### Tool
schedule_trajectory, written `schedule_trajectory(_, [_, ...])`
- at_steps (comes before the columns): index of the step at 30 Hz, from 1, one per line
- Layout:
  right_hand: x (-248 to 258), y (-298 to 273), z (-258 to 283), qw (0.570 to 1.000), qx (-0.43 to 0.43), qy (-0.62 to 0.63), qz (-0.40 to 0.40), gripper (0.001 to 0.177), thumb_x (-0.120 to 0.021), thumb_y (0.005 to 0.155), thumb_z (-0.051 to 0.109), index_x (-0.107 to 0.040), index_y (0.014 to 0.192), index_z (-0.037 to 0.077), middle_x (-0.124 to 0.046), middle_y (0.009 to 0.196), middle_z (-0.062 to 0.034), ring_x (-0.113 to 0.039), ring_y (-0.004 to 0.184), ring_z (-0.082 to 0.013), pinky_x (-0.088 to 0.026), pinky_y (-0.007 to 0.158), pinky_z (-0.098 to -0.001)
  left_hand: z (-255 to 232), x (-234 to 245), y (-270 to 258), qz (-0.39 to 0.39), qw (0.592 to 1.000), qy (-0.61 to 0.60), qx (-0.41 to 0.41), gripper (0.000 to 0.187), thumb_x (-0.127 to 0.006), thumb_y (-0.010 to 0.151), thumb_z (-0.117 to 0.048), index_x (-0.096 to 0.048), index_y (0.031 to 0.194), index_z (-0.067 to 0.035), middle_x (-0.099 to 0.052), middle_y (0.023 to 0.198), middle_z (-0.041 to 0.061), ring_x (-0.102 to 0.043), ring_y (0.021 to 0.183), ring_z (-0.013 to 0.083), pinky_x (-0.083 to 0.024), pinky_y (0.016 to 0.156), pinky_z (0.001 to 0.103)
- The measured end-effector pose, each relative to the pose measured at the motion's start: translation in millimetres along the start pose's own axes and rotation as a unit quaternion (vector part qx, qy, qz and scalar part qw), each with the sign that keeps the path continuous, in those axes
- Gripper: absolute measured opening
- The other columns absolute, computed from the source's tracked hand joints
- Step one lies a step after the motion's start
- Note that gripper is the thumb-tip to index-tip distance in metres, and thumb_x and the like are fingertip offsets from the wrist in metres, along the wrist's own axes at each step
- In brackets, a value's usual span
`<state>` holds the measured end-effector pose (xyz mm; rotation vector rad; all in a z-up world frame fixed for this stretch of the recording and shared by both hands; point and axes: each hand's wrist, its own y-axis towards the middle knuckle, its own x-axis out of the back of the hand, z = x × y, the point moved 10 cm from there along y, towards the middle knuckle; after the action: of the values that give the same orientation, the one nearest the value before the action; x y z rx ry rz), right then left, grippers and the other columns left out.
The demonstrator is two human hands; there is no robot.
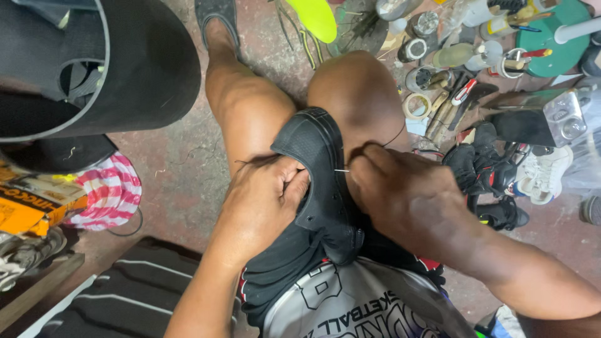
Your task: The person is sitting on the floor and sewing a black shoe using a needle and thread. They repeatedly push the needle through the shoe's upper and pull the thread tight to secure the stitching.
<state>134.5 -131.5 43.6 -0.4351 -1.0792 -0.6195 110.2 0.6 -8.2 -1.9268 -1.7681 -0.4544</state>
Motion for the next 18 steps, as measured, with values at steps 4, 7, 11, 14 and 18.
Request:
schedule_trajectory(4, [-5.1,2.4,10.8,0.999,0.018,-0.035,-0.026,0.01,-0.067,0.089,0.013,-0.058,0.087,0.008,-0.056,0.083,-0.0074,-0.064,0.07,-0.0243,-0.051,0.059,-0.0378,4.8,-2.1,-0.9,0.008,0.999,0.008,0.039,0.013,-0.068,0.089,-0.014,-0.069,0.093,-0.002,-0.071,0.087,0.021,-0.066,0.087,0.0421,-0.05,0.078,0.05])
schedule_trajectory(7, [-3.7,3.5,8.1,0.995,0.067,-0.072,-0.037,0.018,-0.07,0.093,0.019,-0.059,0.082,0.011,-0.056,0.079,-0.005,-0.064,0.068,-0.0223,-0.051,0.057,-0.0352,2.2,-1.2,0.9,0.011,0.999,0.005,0.032,0.011,-0.068,0.09,-0.014,-0.069,0.093,-0.003,-0.071,0.086,0.02,-0.067,0.087,0.04,-0.05,0.078,0.049])
schedule_trajectory(11, [3.3,0.9,-10.7,0.992,0.065,-0.082,-0.066,0.033,-0.077,0.089,0.036,-0.059,0.074,0.013,-0.056,0.069,-0.003,-0.064,0.064,-0.0218,-0.048,0.054,-0.0361,-3.9,4.8,-1.9,-0.009,0.999,-0.045,0.012,0.008,-0.069,0.09,-0.011,-0.072,0.094,-0.005,-0.071,0.086,0.016,-0.07,0.081,0.0335,-0.052,0.074,0.043])
schedule_trajectory(14, [-0.4,-1.9,-13.9,0.989,0.064,-0.109,-0.08,0.037,-0.079,0.085,0.041,-0.059,0.07,0.014,-0.057,0.065,-0.0029,-0.064,0.06,-0.0218,-0.048,0.051,-0.0349,-0.7,2.6,-1.0,-0.017,0.997,-0.067,0.029,0.007,-0.071,0.089,-0.011,-0.074,0.093,-0.007,-0.071,0.083,0.013,-0.069,0.07,0.028,-0.051,0.066,0.038])
schedule_trajectory(18, [-7.6,-4.4,-23.9,0.985,0.044,-0.133,-0.097,0.049,-0.081,0.083,0.053,-0.059,0.062,0.015,-0.059,0.06,-0.0035,-0.061,0.052,-0.0226,-0.047,0.047,-0.0356,3.9,0.3,-7.3,-0.019,0.998,-0.055,0.023,0.005,-0.071,0.09,-0.009,-0.07,0.089,-0.004,-0.066,0.079,0.012,-0.063,0.067,0.0268,-0.049,0.066,0.036])
